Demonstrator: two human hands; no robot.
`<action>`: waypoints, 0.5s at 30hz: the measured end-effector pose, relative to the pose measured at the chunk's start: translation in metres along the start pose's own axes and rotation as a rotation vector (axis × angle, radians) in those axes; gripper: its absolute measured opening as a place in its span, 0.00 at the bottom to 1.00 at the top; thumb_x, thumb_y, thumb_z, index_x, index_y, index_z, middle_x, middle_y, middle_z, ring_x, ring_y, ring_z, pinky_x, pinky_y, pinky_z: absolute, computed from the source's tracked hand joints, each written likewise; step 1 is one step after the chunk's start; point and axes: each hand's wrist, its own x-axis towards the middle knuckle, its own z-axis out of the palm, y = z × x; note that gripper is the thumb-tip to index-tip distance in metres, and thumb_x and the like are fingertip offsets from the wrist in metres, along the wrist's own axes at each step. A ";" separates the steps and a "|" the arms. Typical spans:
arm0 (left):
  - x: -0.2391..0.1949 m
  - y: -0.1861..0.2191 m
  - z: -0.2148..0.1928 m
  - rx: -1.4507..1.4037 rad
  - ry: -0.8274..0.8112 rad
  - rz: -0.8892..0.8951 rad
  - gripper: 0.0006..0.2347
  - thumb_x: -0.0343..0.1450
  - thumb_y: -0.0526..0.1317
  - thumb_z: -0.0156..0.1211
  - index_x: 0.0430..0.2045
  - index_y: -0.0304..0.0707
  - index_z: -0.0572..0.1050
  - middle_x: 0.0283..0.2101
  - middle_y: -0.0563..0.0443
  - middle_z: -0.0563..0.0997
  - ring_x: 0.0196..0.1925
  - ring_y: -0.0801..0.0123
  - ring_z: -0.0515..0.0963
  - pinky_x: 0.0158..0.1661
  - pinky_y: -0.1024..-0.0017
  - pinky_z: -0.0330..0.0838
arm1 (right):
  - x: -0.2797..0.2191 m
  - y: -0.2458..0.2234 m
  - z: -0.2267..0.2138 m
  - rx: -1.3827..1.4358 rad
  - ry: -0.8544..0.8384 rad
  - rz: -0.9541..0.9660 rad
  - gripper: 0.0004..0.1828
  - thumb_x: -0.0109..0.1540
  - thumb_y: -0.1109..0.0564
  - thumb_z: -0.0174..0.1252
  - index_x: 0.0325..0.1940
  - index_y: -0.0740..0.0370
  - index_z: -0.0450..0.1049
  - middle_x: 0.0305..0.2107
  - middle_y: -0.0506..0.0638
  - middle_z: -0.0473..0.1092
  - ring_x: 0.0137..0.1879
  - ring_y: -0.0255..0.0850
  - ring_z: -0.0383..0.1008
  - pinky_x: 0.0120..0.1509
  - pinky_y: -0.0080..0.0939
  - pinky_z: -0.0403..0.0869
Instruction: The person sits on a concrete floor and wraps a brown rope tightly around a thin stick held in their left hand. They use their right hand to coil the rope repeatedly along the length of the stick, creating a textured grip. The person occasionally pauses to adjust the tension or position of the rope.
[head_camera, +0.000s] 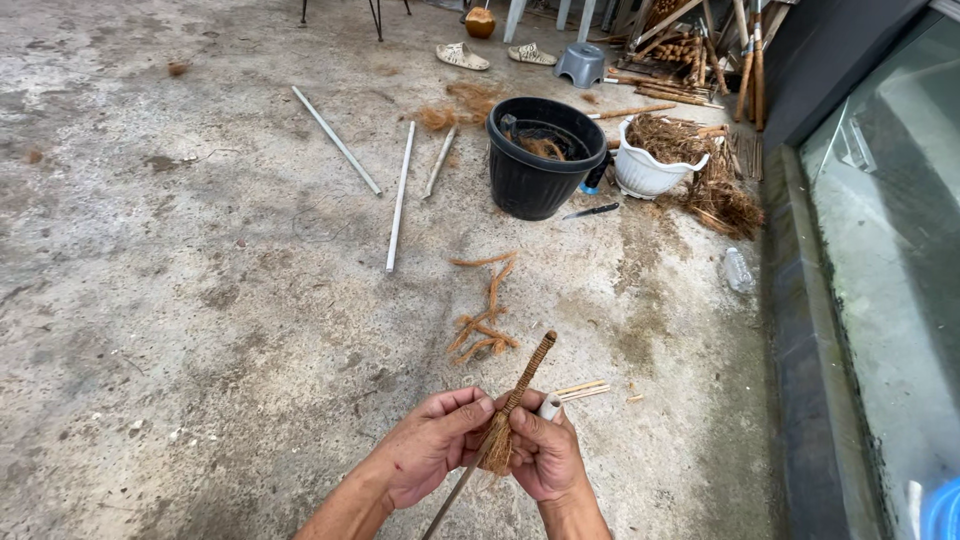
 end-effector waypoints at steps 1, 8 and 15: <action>0.000 0.000 0.001 0.015 0.007 0.005 0.11 0.76 0.43 0.55 0.39 0.32 0.74 0.37 0.46 0.83 0.38 0.66 0.85 0.43 0.62 0.83 | 0.000 0.000 -0.001 0.000 -0.004 -0.008 0.14 0.58 0.59 0.69 0.42 0.73 0.78 0.14 0.42 0.64 0.16 0.26 0.55 0.17 0.28 0.53; -0.007 0.001 0.006 0.028 -0.054 0.017 0.14 0.68 0.36 0.65 0.43 0.32 0.69 0.37 0.51 0.82 0.36 0.72 0.84 0.32 0.66 0.84 | -0.003 0.000 0.007 -0.042 0.070 -0.007 0.13 0.56 0.60 0.69 0.40 0.70 0.77 0.16 0.47 0.69 0.13 0.29 0.56 0.11 0.31 0.56; -0.009 -0.009 0.005 0.294 0.036 0.085 0.17 0.67 0.33 0.71 0.44 0.30 0.69 0.30 0.49 0.80 0.29 0.73 0.81 0.24 0.77 0.70 | -0.007 -0.001 0.016 -0.028 -0.069 0.034 0.13 0.56 0.60 0.69 0.38 0.72 0.76 0.22 0.55 0.74 0.19 0.39 0.67 0.17 0.39 0.65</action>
